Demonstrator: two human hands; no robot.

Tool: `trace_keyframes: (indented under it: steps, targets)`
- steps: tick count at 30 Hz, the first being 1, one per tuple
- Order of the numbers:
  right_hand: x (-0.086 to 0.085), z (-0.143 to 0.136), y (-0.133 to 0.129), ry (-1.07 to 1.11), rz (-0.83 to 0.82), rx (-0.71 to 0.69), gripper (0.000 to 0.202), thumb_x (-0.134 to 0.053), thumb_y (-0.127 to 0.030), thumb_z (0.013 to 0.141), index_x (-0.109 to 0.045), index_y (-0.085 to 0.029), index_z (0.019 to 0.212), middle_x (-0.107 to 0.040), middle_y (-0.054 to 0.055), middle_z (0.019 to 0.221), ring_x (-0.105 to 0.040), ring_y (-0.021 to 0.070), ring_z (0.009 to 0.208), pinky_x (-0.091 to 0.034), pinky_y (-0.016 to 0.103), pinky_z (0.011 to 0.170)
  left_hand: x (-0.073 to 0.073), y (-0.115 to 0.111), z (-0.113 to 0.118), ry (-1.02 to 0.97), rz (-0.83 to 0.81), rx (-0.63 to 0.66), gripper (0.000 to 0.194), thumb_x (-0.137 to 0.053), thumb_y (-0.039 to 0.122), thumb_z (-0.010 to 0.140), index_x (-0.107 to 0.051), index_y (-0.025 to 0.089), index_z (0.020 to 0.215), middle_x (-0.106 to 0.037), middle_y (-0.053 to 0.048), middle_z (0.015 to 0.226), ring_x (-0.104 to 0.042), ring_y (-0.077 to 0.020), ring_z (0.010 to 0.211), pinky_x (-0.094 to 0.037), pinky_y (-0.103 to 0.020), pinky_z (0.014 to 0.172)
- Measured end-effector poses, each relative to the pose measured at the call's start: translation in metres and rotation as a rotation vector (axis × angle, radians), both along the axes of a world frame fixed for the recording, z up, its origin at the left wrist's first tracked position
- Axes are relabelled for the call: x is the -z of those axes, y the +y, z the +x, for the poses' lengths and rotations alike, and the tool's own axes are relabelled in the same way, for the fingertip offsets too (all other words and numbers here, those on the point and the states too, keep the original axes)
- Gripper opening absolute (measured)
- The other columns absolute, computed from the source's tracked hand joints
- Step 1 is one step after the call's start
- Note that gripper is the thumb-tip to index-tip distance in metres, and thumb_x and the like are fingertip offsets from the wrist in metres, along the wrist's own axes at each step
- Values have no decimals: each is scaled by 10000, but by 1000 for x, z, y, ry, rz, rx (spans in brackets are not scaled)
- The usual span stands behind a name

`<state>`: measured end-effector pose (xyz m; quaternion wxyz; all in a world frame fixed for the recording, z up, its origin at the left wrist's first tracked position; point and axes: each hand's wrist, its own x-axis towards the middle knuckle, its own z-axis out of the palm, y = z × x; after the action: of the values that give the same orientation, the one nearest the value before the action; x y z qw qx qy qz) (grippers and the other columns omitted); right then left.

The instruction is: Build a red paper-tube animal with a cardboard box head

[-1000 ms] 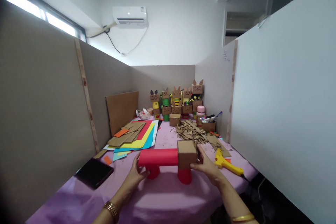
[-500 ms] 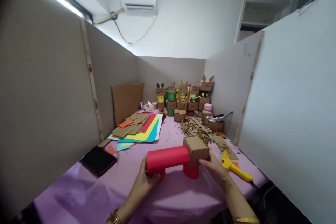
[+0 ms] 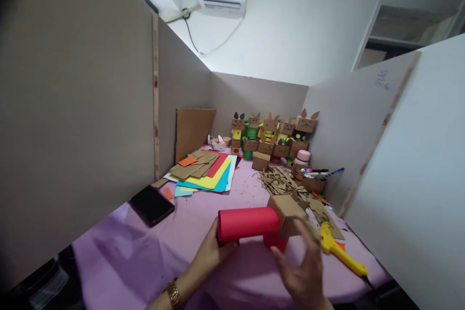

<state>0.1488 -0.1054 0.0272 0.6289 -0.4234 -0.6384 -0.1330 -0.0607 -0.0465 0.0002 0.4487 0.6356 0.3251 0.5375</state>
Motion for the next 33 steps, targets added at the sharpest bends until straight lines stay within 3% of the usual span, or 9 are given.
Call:
trace_keyframes:
  steps: [2,4,8,11,16,21,28,33]
  targets:
    - [-12,-20,6,-342,-166,-116,751,-738,-309,722,-384,-369,1381,-453,65,1407,-392,341,1293,-254,542,1085,2,0,1,-8,-1,1,432,-658,136,643,-557,154,1063,-687,-87,965,-628,-243,872,-490,-336,779]
    - [-21,-37,18,-532,-320,-179,797,-737,-376,719,-340,-359,1410,-444,76,1425,-389,367,1296,-214,590,1081,4,1,1,-17,-4,-1,451,-665,125,643,-547,153,1078,-676,-97,1015,-620,-246,908,-485,-346,808]
    - [-28,-58,39,-789,-503,-83,748,-689,-393,769,-352,-228,1415,-413,145,1433,-347,386,1321,-201,676,1040,7,2,0,-45,2,26,555,-700,133,654,-505,157,1173,-619,-114,1178,-592,-250,1032,-458,-356,900]
    - [-29,-63,42,-897,-540,19,732,-682,-413,776,-380,-173,1398,-439,165,1410,-367,386,1309,-252,689,1012,6,1,-3,-73,-3,69,601,-710,133,657,-483,165,1212,-597,-112,1227,-583,-247,1068,-452,-349,922]
    - [-32,-63,41,-974,-546,72,730,-646,-468,794,-367,-177,1403,-445,144,1411,-381,360,1308,-284,678,1011,4,0,-9,-117,-28,147,568,-714,206,686,-499,164,1211,-610,-112,1220,-581,-256,1077,-448,-341,924]
    - [-35,-66,42,-985,-590,67,712,-622,-467,811,-361,-175,1406,-430,140,1421,-367,350,1319,-279,674,1021,6,1,-12,-169,-80,206,701,-737,238,663,-429,165,1289,-582,-129,1265,-575,-259,1099,-440,-347,944]
    - [-36,-67,42,-979,-616,43,701,-625,-441,812,-364,-175,1405,-426,150,1421,-374,358,1313,-283,686,1013,5,7,-12,-224,-191,263,708,-754,182,590,-452,122,1228,-576,-178,1242,-554,-301,1112,-457,-390,912]
    - [-35,-65,41,-954,-609,33,727,-628,-466,804,-347,-188,1415,-420,144,1429,-362,344,1324,-280,670,1028,5,4,-15,-256,-200,303,773,-727,105,587,-408,167,1288,-526,-146,1323,-534,-264,1149,-417,-375,973]
